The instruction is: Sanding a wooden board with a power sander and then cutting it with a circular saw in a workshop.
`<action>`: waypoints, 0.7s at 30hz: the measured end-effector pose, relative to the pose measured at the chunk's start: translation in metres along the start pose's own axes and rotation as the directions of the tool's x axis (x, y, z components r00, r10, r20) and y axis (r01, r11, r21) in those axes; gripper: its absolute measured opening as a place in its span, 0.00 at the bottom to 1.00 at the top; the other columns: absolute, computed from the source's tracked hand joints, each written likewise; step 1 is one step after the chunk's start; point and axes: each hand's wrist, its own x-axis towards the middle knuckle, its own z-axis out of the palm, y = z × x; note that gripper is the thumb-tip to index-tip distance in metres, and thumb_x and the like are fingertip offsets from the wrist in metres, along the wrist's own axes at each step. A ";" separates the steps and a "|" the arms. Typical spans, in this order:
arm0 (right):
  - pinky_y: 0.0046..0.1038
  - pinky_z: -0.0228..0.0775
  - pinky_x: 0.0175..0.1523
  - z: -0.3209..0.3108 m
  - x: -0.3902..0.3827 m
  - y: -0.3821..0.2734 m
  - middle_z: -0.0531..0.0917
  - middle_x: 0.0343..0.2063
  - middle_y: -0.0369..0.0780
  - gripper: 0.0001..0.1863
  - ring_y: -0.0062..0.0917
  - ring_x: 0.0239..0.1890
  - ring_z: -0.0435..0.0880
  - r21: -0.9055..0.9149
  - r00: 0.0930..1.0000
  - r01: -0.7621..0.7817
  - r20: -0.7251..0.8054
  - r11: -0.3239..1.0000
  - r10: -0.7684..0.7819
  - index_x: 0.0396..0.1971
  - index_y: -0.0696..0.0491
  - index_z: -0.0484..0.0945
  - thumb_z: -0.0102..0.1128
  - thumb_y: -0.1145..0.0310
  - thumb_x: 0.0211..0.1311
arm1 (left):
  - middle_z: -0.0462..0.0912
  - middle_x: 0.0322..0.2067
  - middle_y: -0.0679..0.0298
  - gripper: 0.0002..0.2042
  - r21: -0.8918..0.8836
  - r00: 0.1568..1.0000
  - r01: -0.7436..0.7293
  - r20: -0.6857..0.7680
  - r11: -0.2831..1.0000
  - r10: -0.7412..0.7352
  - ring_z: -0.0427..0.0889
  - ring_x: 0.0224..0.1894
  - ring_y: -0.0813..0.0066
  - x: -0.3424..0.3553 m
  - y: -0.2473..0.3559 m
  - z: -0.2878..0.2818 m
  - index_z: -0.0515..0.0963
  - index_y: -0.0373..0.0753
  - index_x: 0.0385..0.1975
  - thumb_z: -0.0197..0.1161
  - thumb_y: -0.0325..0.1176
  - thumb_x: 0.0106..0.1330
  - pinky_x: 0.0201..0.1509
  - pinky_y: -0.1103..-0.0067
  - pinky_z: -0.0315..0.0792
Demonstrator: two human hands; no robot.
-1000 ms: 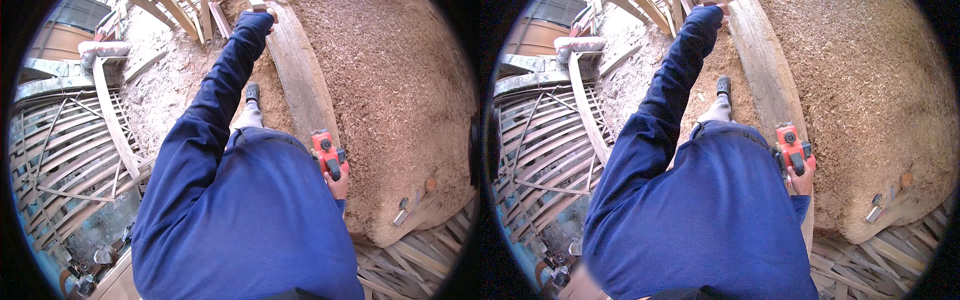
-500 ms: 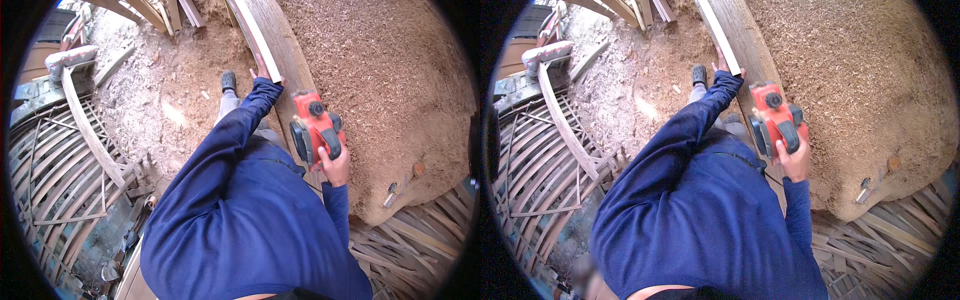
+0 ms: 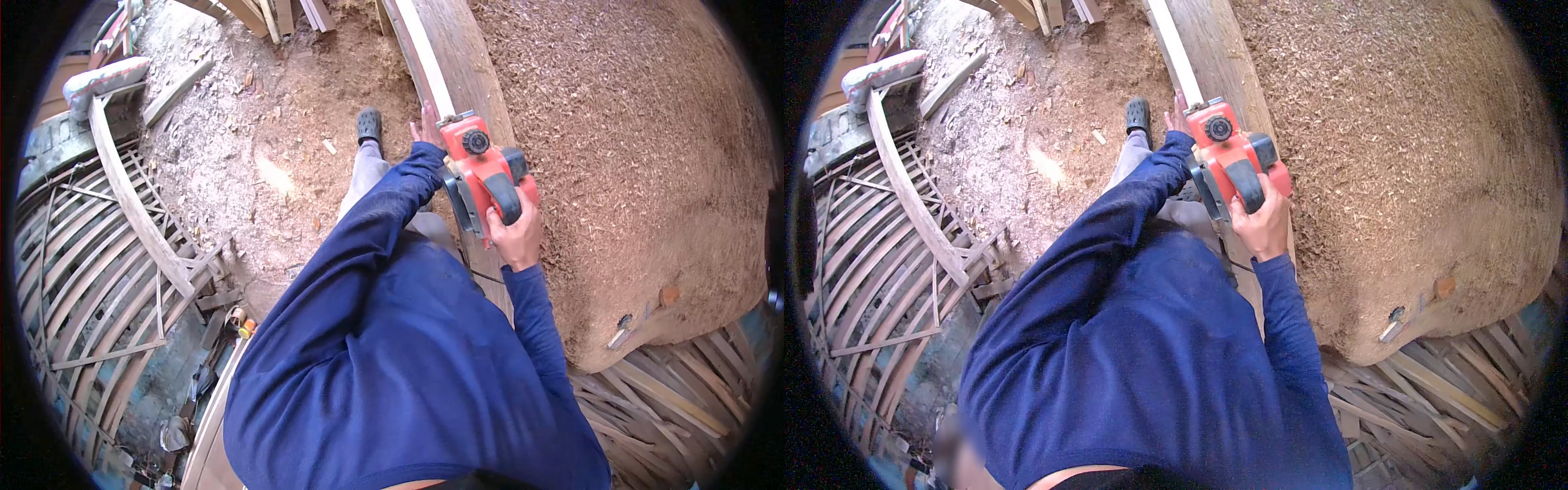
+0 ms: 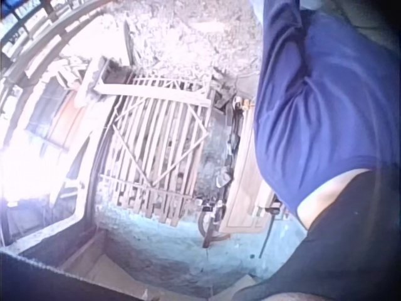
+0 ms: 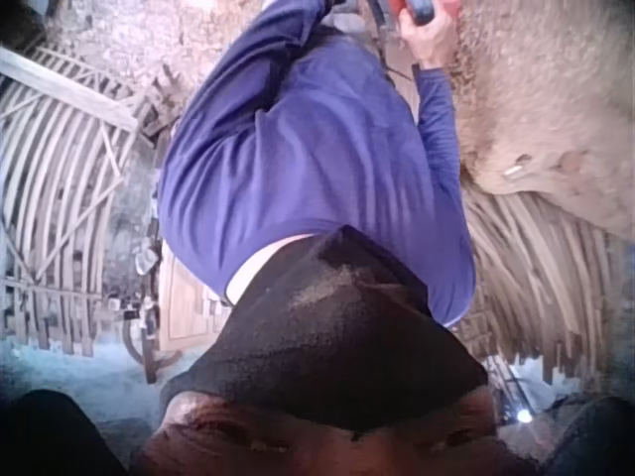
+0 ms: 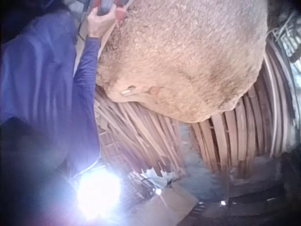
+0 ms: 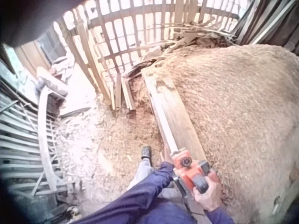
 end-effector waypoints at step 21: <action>0.35 0.75 0.41 0.089 0.263 -0.106 0.84 0.27 0.50 0.16 0.43 0.34 0.85 -0.076 0.993 0.093 -0.069 0.993 -0.098 0.35 0.57 0.82 0.62 0.66 0.45 | 0.36 0.73 0.49 0.47 0.721 0.983 0.002 -0.127 0.693 0.129 0.29 0.76 0.59 -0.002 0.018 -0.012 0.41 0.26 0.70 0.50 0.53 0.57 0.72 0.50 0.33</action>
